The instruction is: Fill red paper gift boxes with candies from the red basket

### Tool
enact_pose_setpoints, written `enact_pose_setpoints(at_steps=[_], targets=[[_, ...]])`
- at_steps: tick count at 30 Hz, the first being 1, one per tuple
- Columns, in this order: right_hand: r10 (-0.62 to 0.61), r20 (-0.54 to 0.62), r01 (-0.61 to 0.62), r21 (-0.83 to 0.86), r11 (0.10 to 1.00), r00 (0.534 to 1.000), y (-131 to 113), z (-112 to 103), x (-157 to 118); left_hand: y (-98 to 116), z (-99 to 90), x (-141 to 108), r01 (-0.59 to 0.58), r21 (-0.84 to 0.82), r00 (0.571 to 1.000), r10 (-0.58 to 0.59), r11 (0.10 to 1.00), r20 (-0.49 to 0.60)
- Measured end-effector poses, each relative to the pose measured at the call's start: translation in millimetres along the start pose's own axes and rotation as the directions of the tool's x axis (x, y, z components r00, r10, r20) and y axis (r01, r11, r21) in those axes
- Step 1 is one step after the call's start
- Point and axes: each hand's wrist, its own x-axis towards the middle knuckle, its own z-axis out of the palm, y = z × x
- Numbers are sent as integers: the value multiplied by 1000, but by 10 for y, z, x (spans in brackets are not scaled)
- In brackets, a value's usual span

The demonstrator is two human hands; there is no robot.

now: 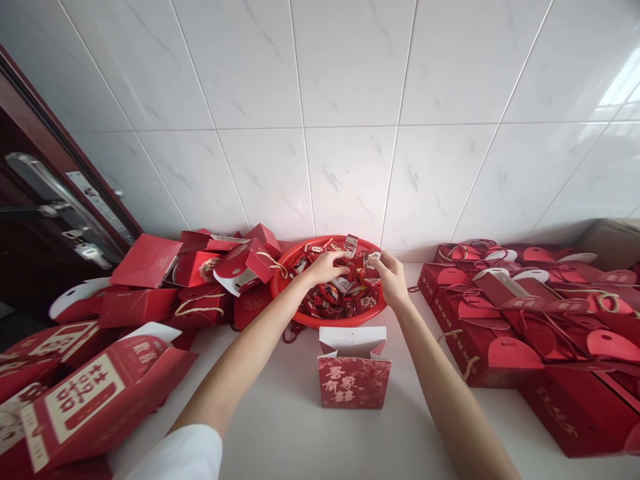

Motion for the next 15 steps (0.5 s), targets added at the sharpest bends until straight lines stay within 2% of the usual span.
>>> enact_pose_setpoints(at_steps=[6, 10, 15], targets=[[-9, 3, 9, -40, 999, 1000, 15, -7, 5, 11, -35, 1, 45, 65, 998, -42, 997, -53], [-8, -5, 7, -62, 998, 1000, 8, -8, 4, -26, -55, 14, 79, 145, 987, -57, 986, -149], [-21, -4, 21, -94, 995, 1000, 5, -5, -4, -67, -48, 17, 177, 127, 972, -153, 976, -177]])
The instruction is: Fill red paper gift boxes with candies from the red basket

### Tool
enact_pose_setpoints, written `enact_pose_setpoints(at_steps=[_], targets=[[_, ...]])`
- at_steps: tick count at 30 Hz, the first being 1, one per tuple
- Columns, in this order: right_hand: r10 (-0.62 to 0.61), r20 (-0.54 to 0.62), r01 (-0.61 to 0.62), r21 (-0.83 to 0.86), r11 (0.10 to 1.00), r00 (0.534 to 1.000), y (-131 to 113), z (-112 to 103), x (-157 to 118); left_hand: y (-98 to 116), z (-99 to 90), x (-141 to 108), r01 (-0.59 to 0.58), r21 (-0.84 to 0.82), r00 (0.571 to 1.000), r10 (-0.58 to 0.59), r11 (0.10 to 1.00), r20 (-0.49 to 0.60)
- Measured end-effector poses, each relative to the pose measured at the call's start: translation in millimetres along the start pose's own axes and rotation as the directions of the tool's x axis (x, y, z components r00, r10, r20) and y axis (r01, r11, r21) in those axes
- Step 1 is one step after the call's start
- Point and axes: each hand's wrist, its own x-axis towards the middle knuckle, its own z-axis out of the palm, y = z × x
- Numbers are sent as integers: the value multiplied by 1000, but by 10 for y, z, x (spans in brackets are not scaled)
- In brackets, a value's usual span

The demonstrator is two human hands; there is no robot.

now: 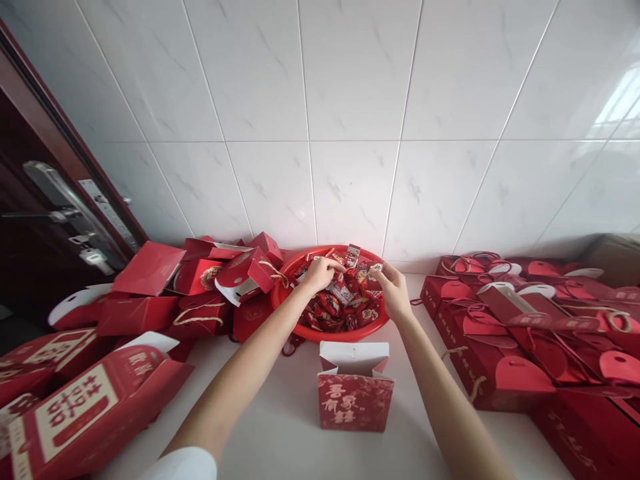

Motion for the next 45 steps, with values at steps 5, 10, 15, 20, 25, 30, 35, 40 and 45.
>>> enact_pose_setpoints(at_steps=[5, 10, 15, 20, 25, 30, 35, 40, 45], targets=[[29, 9, -29, 66, 997, 1000, 5, 10, 2, 7, 12, -11, 6, 29, 1000, -7, 1000, 28], [20, 17, -21, 42, 999, 1000, -3, 5, 5, 55, 0, -14, -8, -37, 1000, 7, 999, -11], [32, 37, -34, 42, 999, 999, -13, 4, -1, 80, -15, -14, 37, -70, 999, -39, 997, -27], [35, 37, -36, 32, 999, 999, -3, 0, 9, 93, -6, -12, 3, -21, 1000, -3, 1000, -29], [9, 44, -10, 21, 1000, 999, 13, -14, 23, 94, -7, -13, -5, 19, 1000, 5, 1000, -11], [11, 75, -13, 26, 1000, 997, 2, -6, 21, 44, 8, -14, -72, -22, 997, 71, 997, -14], [1, 90, -3, 17, 1000, 996, 12, -10, 17, -19, 63, 27, -140, -201, 990, 135, 970, -41], [-13, 172, 21, -44, 999, 985, -24, -14, -1, -19, 100, 38, -205, -375, 977, 212, 904, -23], [-4, 234, 32, -118, 992, 972, -39, -14, 6, 30, 72, -7, -176, -482, 980, 198, 858, -6]])
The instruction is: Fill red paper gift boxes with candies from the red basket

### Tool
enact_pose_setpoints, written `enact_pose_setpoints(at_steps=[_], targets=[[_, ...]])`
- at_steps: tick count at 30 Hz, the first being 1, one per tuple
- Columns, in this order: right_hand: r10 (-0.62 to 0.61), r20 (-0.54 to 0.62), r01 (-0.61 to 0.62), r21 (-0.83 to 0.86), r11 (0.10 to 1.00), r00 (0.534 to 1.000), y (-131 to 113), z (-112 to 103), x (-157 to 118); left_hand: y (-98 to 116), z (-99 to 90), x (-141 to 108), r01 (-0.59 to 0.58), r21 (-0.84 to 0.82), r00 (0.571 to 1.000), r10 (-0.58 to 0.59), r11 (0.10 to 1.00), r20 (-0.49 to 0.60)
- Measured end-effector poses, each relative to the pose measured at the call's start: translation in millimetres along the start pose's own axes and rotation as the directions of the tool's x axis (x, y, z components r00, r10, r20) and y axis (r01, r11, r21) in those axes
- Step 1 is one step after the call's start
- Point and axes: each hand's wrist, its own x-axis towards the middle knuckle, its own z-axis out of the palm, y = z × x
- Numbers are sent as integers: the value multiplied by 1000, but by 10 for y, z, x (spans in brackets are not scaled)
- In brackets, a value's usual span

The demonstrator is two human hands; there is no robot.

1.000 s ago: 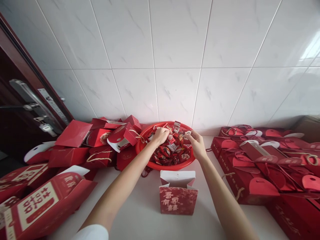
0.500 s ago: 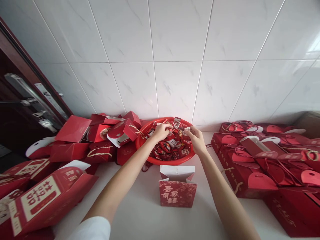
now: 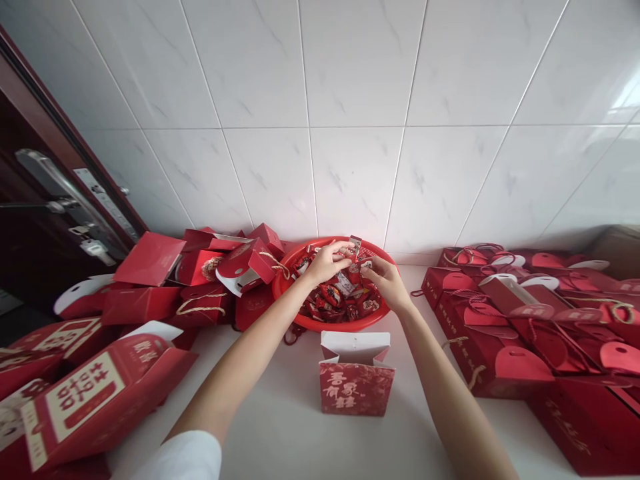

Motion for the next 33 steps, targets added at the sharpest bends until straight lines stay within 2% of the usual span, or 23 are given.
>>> enact_pose_setpoints(at_steps=[11, 16, 18, 20, 23, 26, 28, 30, 31, 33], targets=[[21, 62, -20, -6, 1000, 998, -39, 12, -2, 15, -1, 12, 46, -156, 999, -45, 987, 7], [35, 43, -35, -15, 999, 998, -33, 21, -3, 54, 25, 14, 74, -204, 997, -76, 976, -3], [42, 14, -41, -36, 998, 999, -14, 19, 3, 83, 35, 18, 89, -133, 994, -96, 987, -49], [45, -43, -48, -59, 997, 998, 13, 13, 14, 103, 34, 20, 147, 33, 985, -143, 989, -97], [34, -113, -41, -61, 997, 993, 56, 4, 32, 97, 12, 12, 260, 375, 966, -232, 890, -117], [36, -141, -40, -26, 999, 989, 87, 10, 44, 62, 0, -7, 278, 520, 959, -260, 808, -110], [57, -154, -52, 34, 998, 986, 99, 19, 49, 40, 18, -24, 200, 559, 977, -210, 805, -48], [88, -150, -72, 107, 992, 985, 107, 27, 56, 31, 64, -44, 48, 601, 984, -142, 798, 110], [101, -144, -82, 134, 988, 984, 112, 28, 60, 33, 97, -54, -39, 617, 967, -126, 786, 222], [109, -138, -88, 149, 985, 984, 125, 24, 68, 52, 175, -74, -192, 659, 893, -148, 727, 424]])
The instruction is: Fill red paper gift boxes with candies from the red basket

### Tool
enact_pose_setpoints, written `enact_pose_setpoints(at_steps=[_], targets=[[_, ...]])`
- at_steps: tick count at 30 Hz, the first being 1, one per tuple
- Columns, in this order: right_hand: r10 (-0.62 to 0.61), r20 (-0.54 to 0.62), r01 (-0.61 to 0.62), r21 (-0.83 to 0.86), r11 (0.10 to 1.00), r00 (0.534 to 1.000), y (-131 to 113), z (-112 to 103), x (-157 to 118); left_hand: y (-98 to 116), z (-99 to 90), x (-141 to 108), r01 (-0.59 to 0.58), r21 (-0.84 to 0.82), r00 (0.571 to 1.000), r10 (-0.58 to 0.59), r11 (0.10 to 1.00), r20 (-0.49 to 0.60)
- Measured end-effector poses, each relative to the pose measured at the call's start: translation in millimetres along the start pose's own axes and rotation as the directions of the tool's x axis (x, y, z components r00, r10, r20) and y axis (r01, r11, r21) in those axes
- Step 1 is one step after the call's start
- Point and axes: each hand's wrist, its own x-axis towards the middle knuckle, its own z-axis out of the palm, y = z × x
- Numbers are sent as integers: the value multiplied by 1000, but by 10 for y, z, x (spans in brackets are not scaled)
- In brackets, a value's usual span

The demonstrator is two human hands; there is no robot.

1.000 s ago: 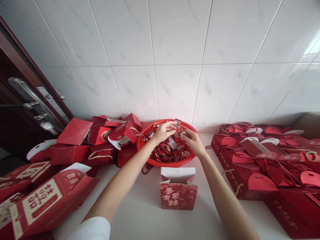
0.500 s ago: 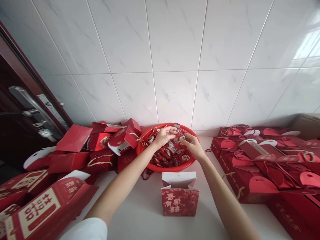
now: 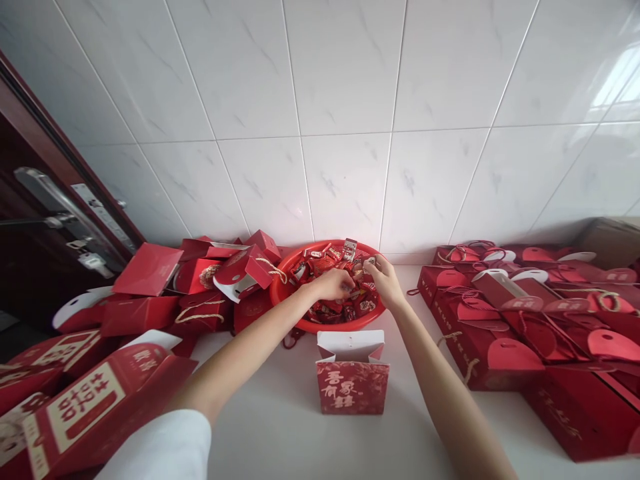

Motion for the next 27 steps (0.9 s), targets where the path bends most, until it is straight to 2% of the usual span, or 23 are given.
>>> enact_pose_setpoints(at_steps=[2, 5, 10, 15, 18, 22, 27], targets=[[-17, 0, 17, -21, 1000, 1000, 14, -10, 10, 83, 38, 19, -60, 172, 991, 39, 983, 125], [-40, 2, 40, -54, 998, 999, 26, -22, 14, 196, 79, 51, -42, 374, 984, -27, 926, 177], [-21, 11, 22, -61, 998, 1000, -5, -15, -10, 278, 126, 73, 103, 448, 929, -247, 888, 276], [-19, 3, 19, -57, 998, 1000, -46, -4, -23, 287, 117, 66, 191, 447, 901, -337, 874, 274], [-23, 2, 23, -54, 998, 1000, -49, -2, -20, 269, 51, 55, 174, 380, 875, -320, 908, 363], [-12, 6, 12, -49, 999, 1000, -44, 0, -16, 196, -40, 26, 167, 142, 821, -218, 976, 528], [-20, -10, 19, -43, 999, 1000, -61, 6, -25, 128, -66, 30, 235, -44, 766, -157, 971, 623]])
